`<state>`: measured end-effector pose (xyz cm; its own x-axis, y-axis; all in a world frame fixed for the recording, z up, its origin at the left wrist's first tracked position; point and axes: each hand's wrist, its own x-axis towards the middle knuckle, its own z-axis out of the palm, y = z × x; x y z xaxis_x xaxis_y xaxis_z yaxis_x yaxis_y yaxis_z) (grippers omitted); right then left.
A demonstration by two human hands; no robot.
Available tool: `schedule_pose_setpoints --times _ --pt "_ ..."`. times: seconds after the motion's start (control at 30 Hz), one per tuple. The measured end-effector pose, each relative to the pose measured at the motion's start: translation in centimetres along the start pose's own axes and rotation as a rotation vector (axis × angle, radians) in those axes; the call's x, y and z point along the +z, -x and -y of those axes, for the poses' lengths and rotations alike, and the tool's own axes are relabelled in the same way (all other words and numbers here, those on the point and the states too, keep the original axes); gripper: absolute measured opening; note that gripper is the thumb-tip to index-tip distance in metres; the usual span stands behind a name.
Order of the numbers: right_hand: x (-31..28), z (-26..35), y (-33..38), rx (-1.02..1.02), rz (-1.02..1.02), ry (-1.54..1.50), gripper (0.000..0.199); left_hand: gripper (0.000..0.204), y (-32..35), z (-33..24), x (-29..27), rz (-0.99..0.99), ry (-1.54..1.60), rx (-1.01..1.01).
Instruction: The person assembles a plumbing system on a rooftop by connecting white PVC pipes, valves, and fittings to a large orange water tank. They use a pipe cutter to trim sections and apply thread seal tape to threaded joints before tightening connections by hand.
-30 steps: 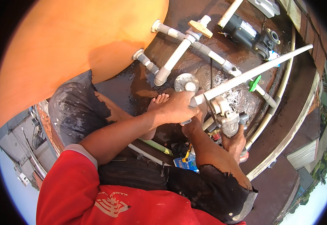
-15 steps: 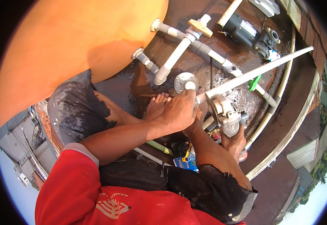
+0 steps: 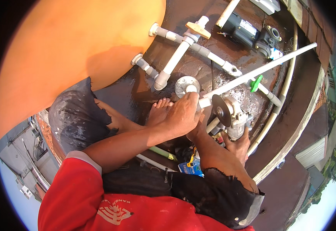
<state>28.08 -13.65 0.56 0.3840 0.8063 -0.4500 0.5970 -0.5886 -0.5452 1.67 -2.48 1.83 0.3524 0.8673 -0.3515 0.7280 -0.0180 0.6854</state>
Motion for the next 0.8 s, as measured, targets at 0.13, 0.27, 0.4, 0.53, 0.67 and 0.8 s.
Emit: schedule_pose_setpoints --times 0.13,0.27,0.4,0.53,0.67,0.8 --pt "-2.1 0.6 1.7 0.141 0.068 -0.533 0.065 0.045 -0.7 0.8 1.5 0.001 0.203 0.031" --pt "-4.0 -1.3 4.5 0.257 0.019 -0.899 0.057 0.058 -0.9 0.2 1.3 -0.013 0.500 0.178" --pt "-4.3 -8.3 7.2 0.336 -0.156 -1.119 0.036 0.045 -1.1 -0.3 0.8 0.021 0.460 0.211" --pt "-3.9 -13.1 9.9 0.504 -0.254 -1.359 0.033 0.035 -1.0 -1.4 0.2 0.150 0.618 -0.002" --pt "-4.3 -15.4 10.2 0.557 -0.277 -1.343 0.030 0.027 -0.7 -0.7 -0.4 0.154 0.575 0.037" --pt "-4.3 -20.9 9.2 0.550 -0.160 -1.035 0.037 0.025 -0.5 -1.8 -1.5 0.208 0.490 0.067"
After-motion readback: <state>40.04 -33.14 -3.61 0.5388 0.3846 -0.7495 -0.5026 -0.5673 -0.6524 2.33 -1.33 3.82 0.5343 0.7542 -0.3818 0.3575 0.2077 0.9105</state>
